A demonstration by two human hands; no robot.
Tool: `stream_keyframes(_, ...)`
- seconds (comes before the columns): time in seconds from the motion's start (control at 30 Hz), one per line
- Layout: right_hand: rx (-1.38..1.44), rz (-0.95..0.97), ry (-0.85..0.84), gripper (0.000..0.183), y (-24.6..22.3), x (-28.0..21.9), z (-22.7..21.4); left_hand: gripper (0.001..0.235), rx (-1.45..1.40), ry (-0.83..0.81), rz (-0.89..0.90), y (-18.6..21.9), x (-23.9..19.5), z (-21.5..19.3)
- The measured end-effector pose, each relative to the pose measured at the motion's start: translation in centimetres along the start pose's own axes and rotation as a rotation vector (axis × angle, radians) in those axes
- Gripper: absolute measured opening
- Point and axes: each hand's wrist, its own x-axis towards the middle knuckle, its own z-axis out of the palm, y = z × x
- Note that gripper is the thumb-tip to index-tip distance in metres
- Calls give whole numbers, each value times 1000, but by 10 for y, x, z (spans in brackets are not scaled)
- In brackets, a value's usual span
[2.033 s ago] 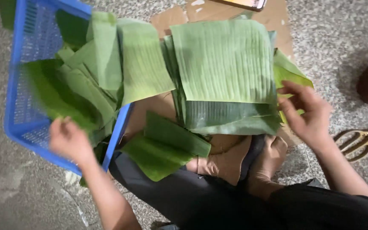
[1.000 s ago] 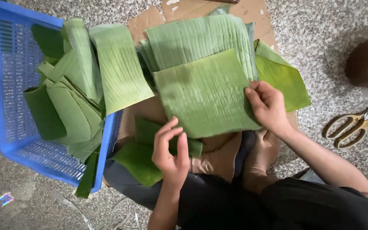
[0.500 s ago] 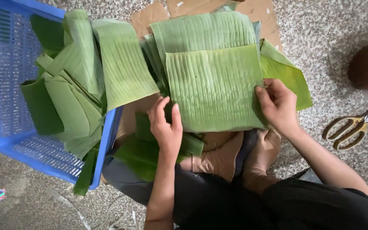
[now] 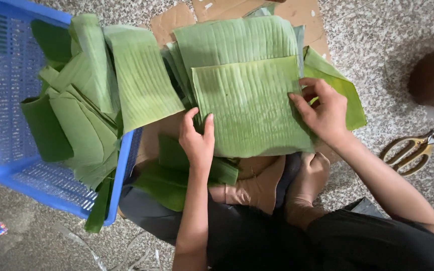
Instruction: Sorting and stacking cut banana leaves into a plastic basket and a neat pile on cardboard.
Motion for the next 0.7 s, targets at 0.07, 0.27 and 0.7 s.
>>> stream_keyframes(0.07, 27, 13, -13, 45, -7, 4, -4, 38, 20, 3, 22, 2, -3, -7)
stream_keyframes(0.27, -102, -31, -57, 34, -6, 2, -51, 28, -50, 153, 168, 63, -10, -112)
stream_keyframes(0.7, 70, 53, -129, 27, 6, -26, -64, 47, 668, -62, -156, -220, 80, -183)
